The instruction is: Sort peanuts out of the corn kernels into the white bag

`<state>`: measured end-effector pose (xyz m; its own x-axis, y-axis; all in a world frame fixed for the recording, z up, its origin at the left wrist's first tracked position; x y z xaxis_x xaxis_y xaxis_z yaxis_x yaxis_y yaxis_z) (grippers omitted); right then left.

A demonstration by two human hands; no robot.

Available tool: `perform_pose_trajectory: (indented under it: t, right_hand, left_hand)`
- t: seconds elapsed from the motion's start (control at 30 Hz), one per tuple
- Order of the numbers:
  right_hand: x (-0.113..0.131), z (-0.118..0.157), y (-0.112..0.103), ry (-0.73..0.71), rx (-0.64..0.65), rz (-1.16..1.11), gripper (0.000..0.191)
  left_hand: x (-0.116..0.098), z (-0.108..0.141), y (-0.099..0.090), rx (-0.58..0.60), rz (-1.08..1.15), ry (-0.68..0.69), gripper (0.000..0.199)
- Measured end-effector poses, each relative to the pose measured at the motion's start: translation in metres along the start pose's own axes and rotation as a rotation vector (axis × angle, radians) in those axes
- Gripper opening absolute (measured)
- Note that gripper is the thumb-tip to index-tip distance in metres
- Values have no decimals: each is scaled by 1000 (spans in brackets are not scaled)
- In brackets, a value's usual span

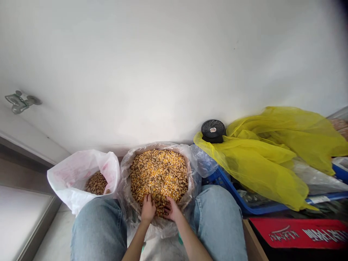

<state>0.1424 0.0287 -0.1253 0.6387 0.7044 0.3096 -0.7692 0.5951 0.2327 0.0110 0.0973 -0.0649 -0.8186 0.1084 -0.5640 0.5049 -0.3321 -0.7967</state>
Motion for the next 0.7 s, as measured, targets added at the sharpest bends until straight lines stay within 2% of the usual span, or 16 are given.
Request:
perform_pose_trajectory:
  t: [0.07,0.1,0.43,0.6,0.7]
  right_hand:
    - [-6,4,1,111,-5,-84,29]
    - [-6,6,3,122,-1,-104,30]
    - [-1,4,11,63,76,-144,39]
    - [-1,0,26,120,121,-308,30]
    - [5,-2,38,84,149,-307,28]
  left_hand:
    - [-1,1,0,1,5,7,44]
    - [-2,1,0,1,5,11,44]
    - [1,0,6,0,41,8,44]
    - [6,-4,4,-6,205,-59,44]
    - [11,-7,2,-1,359,-111,45]
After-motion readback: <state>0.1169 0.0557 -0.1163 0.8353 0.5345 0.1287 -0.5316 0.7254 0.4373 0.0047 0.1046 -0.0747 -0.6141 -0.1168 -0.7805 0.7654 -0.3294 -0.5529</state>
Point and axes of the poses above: each hand's wrist, its own z-axis away from the middle knuckle, its own y-axis out of the palm, x = y × z, the point moved 7 cm from there along -z, towards the middle knuckle, and after that the axes turned 10 degrees about y, right-handed, at the moved point
